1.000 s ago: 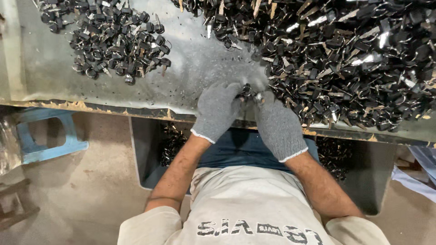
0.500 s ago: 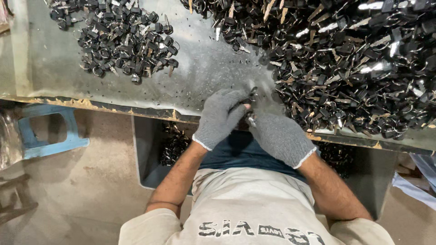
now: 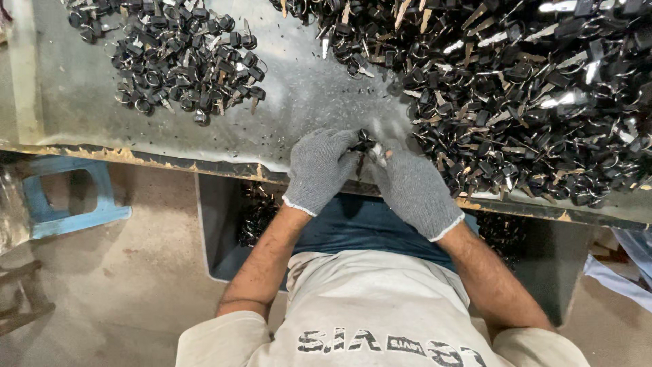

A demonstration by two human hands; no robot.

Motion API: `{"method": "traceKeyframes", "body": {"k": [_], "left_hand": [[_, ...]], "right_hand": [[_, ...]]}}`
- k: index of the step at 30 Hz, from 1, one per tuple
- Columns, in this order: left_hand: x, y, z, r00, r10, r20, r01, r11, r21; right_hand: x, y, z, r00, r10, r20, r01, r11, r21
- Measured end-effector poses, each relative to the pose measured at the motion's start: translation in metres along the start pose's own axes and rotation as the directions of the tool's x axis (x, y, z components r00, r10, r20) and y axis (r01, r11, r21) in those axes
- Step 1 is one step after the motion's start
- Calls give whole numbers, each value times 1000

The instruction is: The person wearing gray gloves picks small black metal components one at a time from a large pile on a metal workbench, briefly handles each piece, and drops it into a bin below the bench. The person repeats this pick-and-drop cycle continuously across the episode.

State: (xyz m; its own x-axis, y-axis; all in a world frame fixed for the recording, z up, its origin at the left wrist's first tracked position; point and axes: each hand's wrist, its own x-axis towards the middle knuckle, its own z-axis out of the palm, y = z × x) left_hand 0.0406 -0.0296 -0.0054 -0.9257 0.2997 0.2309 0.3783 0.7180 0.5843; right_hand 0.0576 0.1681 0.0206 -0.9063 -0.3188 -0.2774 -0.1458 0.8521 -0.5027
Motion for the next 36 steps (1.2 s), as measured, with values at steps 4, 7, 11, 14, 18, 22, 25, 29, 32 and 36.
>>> {"method": "traceKeyframes", "body": {"k": [4, 7, 11, 14, 18, 22, 25, 29, 32, 36], "left_hand": [[-3, -4, 4, 999, -2, 42, 1, 1000, 29], [-5, -9, 9, 997, 71, 30, -72, 996, 48], [-10, -7, 16, 989, 138, 51, -144, 978, 153], [-11, -2, 16, 985, 171, 37, -175, 970, 168], [-4, 4, 10, 999, 39, -10, -38, 998, 47], [-3, 3, 1, 999, 38, -9, -38, 978, -205], [-7, 4, 1, 999, 35, 35, -28, 982, -185], [-13, 3, 8, 1000, -23, -8, 22, 999, -32], [-16, 0, 13, 1000, 20, 1, -20, 1000, 17], [-18, 0, 20, 997, 74, 9, -75, 994, 85]], "right_hand": [[11, -5, 3, 991, -137, -3, 135, 976, -170], [7, -17, 13, 741, -396, -543, 232, 909, -346], [7, -24, 21, 997, 43, -59, -62, 925, -376], [9, -22, 21, 993, -20, -115, -25, 927, -374], [3, -20, 14, 960, -130, -248, 42, 943, -331], [-2, -20, 5, 830, -342, -441, 215, 925, -313], [-2, -9, -4, 991, 128, -45, -132, 988, -78], [-6, 9, -3, 987, -80, -140, 77, 997, -25], [-9, 7, 9, 965, -168, -204, 162, 986, -47], [-3, -9, 19, 984, -63, -169, 16, 964, -265]]}}
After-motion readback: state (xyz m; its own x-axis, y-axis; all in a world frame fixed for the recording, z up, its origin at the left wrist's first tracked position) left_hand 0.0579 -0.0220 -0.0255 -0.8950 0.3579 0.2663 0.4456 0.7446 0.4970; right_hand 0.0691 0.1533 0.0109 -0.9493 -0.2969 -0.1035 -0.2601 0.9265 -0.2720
